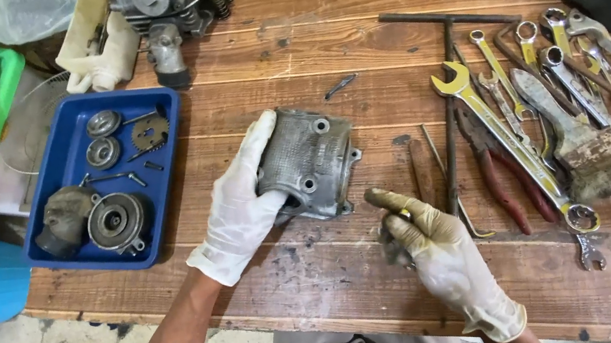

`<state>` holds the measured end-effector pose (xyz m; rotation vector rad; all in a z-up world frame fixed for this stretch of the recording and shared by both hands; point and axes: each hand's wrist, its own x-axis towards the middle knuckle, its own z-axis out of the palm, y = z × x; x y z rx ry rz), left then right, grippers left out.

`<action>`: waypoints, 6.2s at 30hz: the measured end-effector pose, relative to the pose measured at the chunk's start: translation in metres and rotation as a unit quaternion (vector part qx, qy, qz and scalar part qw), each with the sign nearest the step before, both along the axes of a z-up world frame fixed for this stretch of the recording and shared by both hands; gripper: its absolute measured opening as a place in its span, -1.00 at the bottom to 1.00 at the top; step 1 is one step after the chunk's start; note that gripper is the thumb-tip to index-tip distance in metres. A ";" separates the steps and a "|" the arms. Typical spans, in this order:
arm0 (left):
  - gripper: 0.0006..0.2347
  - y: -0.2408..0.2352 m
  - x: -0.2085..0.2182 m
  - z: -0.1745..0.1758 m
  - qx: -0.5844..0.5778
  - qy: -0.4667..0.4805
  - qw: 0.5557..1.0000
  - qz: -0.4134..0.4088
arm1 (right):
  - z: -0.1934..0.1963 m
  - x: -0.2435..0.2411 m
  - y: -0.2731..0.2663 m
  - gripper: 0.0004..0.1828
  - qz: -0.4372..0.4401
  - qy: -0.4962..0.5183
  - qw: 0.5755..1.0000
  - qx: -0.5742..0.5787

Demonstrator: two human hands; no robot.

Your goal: Cleaning a motorcycle cylinder head using a scraping tool and a cloth on a workbench.

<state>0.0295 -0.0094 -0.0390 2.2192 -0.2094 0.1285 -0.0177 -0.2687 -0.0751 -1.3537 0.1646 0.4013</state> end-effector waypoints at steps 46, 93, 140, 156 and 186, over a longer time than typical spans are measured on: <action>-0.13 0.030 -0.011 0.028 -0.196 0.150 0.963 -0.111 | 0.025 0.020 0.042 -0.42 -0.019 -0.026 0.971 -0.239; -0.59 0.025 -0.020 -0.051 -0.036 0.025 0.999 0.007 | 0.037 0.087 0.034 -0.54 -0.028 -0.215 0.945 -0.243; -0.47 0.072 0.006 -0.055 -0.246 0.092 0.964 -0.032 | 0.023 -0.014 0.088 -0.50 -0.191 -0.030 0.980 0.047; -0.51 0.063 -0.004 -0.045 -0.118 0.122 0.985 0.008 | -0.054 -0.054 0.110 -0.31 -0.231 -0.044 0.949 0.212; -0.39 0.048 0.042 -0.042 -0.207 0.118 0.965 -0.108 | 0.003 -0.026 0.107 -0.21 -0.187 -0.124 0.964 0.144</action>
